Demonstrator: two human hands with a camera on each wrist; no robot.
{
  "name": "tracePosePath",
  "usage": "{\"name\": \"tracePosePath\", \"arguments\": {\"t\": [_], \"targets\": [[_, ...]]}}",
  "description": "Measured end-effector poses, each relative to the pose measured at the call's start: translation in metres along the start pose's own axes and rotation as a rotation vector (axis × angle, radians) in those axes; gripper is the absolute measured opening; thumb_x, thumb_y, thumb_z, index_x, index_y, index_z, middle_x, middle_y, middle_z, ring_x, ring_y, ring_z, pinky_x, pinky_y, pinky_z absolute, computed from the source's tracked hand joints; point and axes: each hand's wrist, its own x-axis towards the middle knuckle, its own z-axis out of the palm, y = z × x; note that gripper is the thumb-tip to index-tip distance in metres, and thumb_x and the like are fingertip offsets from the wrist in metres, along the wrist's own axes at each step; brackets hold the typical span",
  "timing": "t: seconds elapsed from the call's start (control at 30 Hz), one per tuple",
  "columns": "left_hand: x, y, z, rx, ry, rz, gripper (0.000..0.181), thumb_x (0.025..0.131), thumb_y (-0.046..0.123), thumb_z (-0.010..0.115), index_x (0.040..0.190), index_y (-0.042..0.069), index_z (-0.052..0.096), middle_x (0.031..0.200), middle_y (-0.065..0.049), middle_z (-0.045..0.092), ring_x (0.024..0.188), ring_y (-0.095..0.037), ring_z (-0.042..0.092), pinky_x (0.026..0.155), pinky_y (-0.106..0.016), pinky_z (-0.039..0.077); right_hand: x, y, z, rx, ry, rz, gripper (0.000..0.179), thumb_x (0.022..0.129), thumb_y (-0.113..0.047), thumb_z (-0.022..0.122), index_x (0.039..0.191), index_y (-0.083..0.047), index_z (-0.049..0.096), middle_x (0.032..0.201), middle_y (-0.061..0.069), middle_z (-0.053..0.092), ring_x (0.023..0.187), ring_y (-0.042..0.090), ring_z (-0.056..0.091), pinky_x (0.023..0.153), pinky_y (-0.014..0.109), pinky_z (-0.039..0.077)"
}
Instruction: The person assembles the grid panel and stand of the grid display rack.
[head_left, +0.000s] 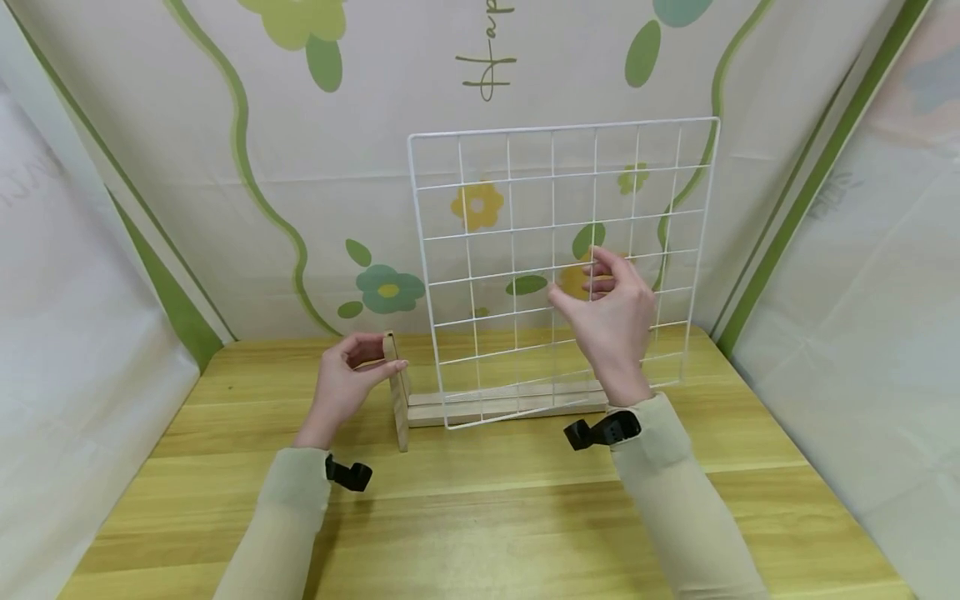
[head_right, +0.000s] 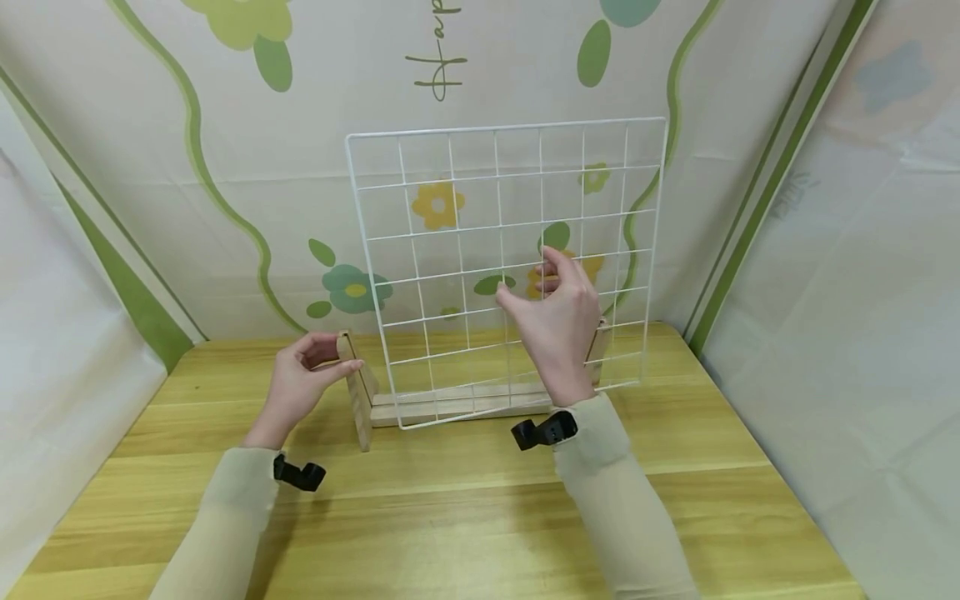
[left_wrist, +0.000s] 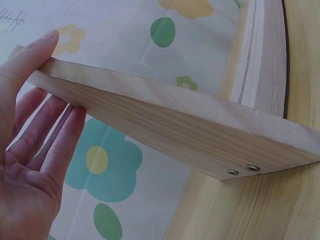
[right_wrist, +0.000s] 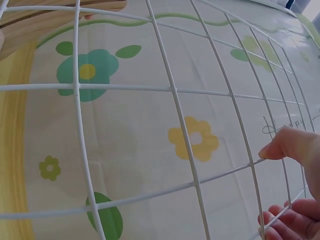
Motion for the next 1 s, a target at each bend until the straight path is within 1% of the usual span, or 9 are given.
{"name": "tracePosePath", "arguments": {"t": [0.2, 0.27, 0.4, 0.5, 0.63, 0.83, 1.0], "targets": [[0.0, -0.002, 0.0, -0.001, -0.003, -0.003, 0.047, 0.081, 0.012, 0.089, 0.12, -0.001, 0.066, 0.114, -0.016, 0.069, 0.101, -0.02, 0.068, 0.087, -0.029, 0.058, 0.008, -0.007, 0.002, 0.018, 0.007, 0.01, 0.063, 0.072, -0.025, 0.093, 0.126, -0.005, 0.069, 0.098, 0.003, 0.07, 0.08, 0.016, 0.066, 0.07, 0.03, 0.052], [0.0, -0.003, -0.001, 0.0, -0.003, -0.009, 0.047, 0.081, 0.012, 0.089, 0.119, -0.001, 0.066, 0.114, -0.016, 0.069, 0.1, -0.019, 0.068, 0.087, -0.028, 0.058, 0.011, -0.009, 0.003, 0.024, 0.011, 0.011, 0.063, 0.072, -0.025, 0.093, 0.127, -0.005, 0.068, 0.099, 0.003, 0.07, 0.08, 0.016, 0.066, 0.075, 0.031, 0.051], [0.001, -0.005, -0.001, -0.001, -0.003, -0.013, 0.047, 0.082, 0.007, 0.088, 0.121, -0.002, 0.065, 0.115, -0.016, 0.068, 0.1, -0.017, 0.068, 0.087, -0.028, 0.058, 0.016, -0.011, 0.005, 0.015, 0.024, 0.002, 0.062, 0.072, -0.024, 0.093, 0.126, -0.004, 0.069, 0.098, 0.004, 0.071, 0.08, 0.017, 0.066, 0.077, 0.033, 0.05], [0.001, -0.006, -0.001, -0.005, -0.002, -0.013, 0.047, 0.082, 0.006, 0.087, 0.122, -0.002, 0.065, 0.116, -0.017, 0.068, 0.1, -0.018, 0.068, 0.086, -0.029, 0.058, 0.019, -0.013, 0.007, 0.003, 0.028, -0.003, 0.061, 0.072, -0.024, 0.092, 0.125, -0.004, 0.07, 0.098, 0.004, 0.071, 0.079, 0.018, 0.066, 0.073, 0.033, 0.051], [0.001, -0.005, -0.001, -0.009, -0.003, -0.014, 0.047, 0.082, 0.008, 0.088, 0.121, -0.001, 0.065, 0.115, -0.016, 0.068, 0.1, -0.019, 0.068, 0.087, -0.029, 0.058, 0.023, -0.018, 0.008, -0.009, 0.019, -0.003, 0.061, 0.072, -0.026, 0.091, 0.125, -0.006, 0.07, 0.098, 0.004, 0.071, 0.08, 0.019, 0.067, 0.072, 0.033, 0.051], [0.0, -0.003, 0.0, -0.008, -0.003, -0.004, 0.046, 0.081, 0.012, 0.089, 0.119, -0.001, 0.065, 0.113, -0.017, 0.069, 0.1, -0.021, 0.068, 0.087, -0.03, 0.058, 0.03, -0.025, 0.009, -0.018, 0.021, -0.031, 0.062, 0.072, -0.025, 0.091, 0.126, -0.004, 0.069, 0.098, 0.008, 0.07, 0.08, 0.026, 0.068, 0.077, 0.036, 0.05], [0.001, -0.002, 0.0, -0.005, -0.003, -0.015, 0.046, 0.082, 0.007, 0.088, 0.12, -0.002, 0.065, 0.114, -0.017, 0.069, 0.1, -0.018, 0.068, 0.086, -0.029, 0.058, 0.037, -0.033, 0.01, -0.042, 0.03, -0.047, 0.063, 0.071, -0.027, 0.091, 0.126, -0.005, 0.07, 0.099, 0.007, 0.071, 0.081, 0.026, 0.067, 0.076, 0.036, 0.049]]}}
